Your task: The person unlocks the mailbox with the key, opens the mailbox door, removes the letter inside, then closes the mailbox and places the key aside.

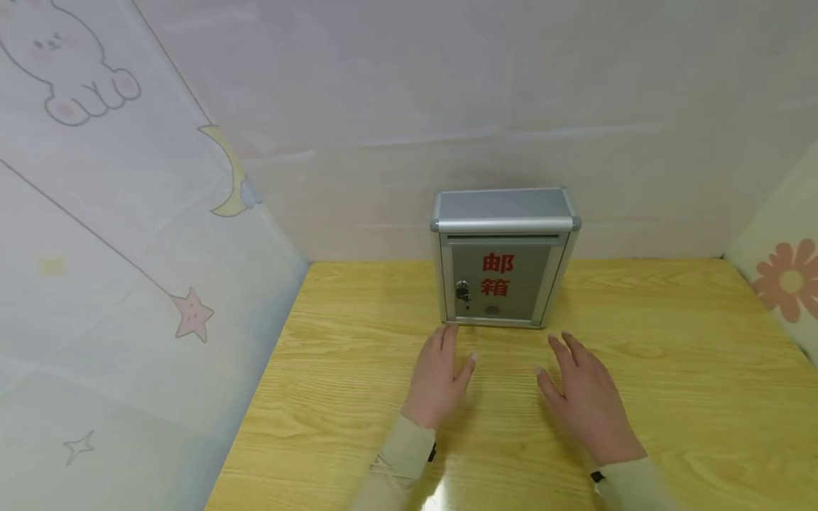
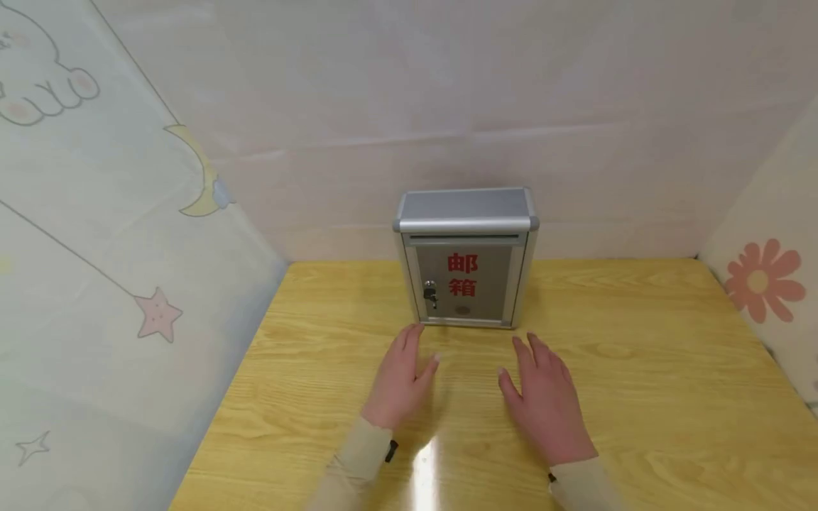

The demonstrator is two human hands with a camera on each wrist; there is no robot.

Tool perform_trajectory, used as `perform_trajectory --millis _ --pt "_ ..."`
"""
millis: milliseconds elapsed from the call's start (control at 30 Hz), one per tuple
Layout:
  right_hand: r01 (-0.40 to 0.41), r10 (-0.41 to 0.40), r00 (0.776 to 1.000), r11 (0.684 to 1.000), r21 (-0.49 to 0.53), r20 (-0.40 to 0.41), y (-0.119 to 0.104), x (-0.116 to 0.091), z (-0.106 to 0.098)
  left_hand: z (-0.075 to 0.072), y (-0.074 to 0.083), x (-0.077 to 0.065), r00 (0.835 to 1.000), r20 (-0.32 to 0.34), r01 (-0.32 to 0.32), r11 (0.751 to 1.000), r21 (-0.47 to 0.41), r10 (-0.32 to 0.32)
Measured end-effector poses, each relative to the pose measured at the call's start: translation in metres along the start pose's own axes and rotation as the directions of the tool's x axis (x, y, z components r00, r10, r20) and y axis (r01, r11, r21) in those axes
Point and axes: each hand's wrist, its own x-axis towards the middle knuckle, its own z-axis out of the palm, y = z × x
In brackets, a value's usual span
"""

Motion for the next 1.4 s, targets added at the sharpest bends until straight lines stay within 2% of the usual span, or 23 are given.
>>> perform_trajectory --millis 167,433,567,700,833,1000,1200,1400 --pt "-0.037 0.037 0.998 0.999 0.007 -0.049 0.013 0.008 -0.019 -0.024 -0.009 0.021 0.999 -0.028 0.027 0.998 -0.057 -0.028" --pt "-0.045 0.052 0.994 0.997 0.068 -0.096 0.022 0.04 -0.054 -0.07 -0.018 0.07 0.994 -0.111 -0.025 0.994 -0.103 0.013" --pt "-0.014 0.022 0.991 0.998 0.065 -0.13 0.022 0.062 -0.073 -0.087 -0.016 0.095 0.988 -0.148 -0.068 0.989 -0.132 0.049" --pt "0.002 0.013 0.99 0.995 0.103 -0.14 0.019 0.087 -0.089 -0.101 -0.011 0.117 0.983 -0.168 -0.099 0.98 -0.173 0.07" --pt "-0.008 0.031 0.992 0.982 0.188 -0.12 0.014 0.113 -0.101 -0.108 -0.008 0.136 0.985 -0.159 -0.105 0.971 -0.216 0.071" --pt "-0.037 0.057 0.996 0.963 0.267 -0.07 0.007 0.142 -0.106 -0.112 -0.003 0.153 0.992 -0.123 -0.06 0.966 -0.251 0.03" --pt "-0.023 0.04 0.997 0.967 0.255 -0.059 0.003 0.163 -0.101 -0.112 0.0 0.16 0.996 -0.087 -0.053 0.966 -0.253 0.032" --pt "-0.024 0.044 0.997 0.96 0.28 -0.067 -0.002 0.168 -0.09 -0.109 -0.005 0.162 0.999 -0.047 -0.013 0.959 -0.283 0.0"
